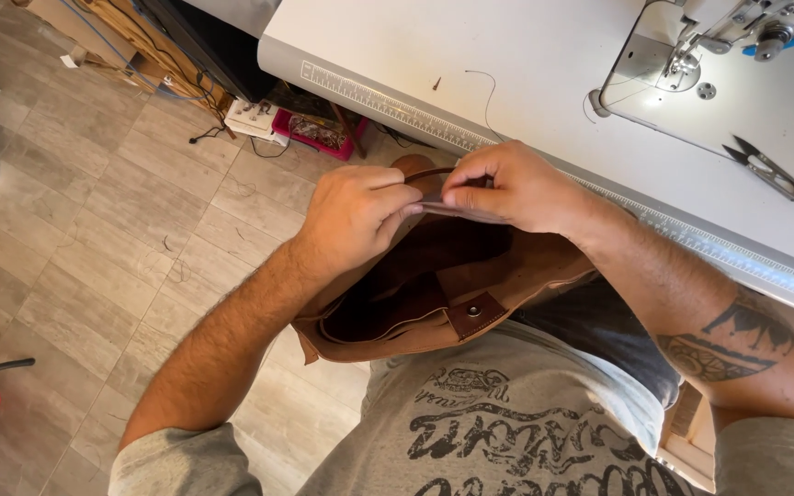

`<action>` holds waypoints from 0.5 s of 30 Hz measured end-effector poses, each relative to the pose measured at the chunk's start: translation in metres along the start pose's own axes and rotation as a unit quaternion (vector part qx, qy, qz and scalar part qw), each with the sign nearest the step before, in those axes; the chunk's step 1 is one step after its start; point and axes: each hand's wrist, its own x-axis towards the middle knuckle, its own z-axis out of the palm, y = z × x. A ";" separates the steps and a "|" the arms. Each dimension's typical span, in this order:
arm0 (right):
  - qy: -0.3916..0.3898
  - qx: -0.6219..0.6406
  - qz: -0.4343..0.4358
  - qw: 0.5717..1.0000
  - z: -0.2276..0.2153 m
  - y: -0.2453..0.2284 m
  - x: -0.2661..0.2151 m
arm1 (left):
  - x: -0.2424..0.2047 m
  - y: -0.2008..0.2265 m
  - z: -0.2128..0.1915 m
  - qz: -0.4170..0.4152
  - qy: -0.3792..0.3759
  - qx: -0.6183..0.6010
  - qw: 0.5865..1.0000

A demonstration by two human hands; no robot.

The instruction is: Sewing a reinforcement strap onto a leather bag and inspecting the final attachment.

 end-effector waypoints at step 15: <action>-0.011 -0.002 0.158 0.987 0.010 0.000 0.001 | 0.018 -0.020 -0.004 -0.158 -0.164 -0.141 0.963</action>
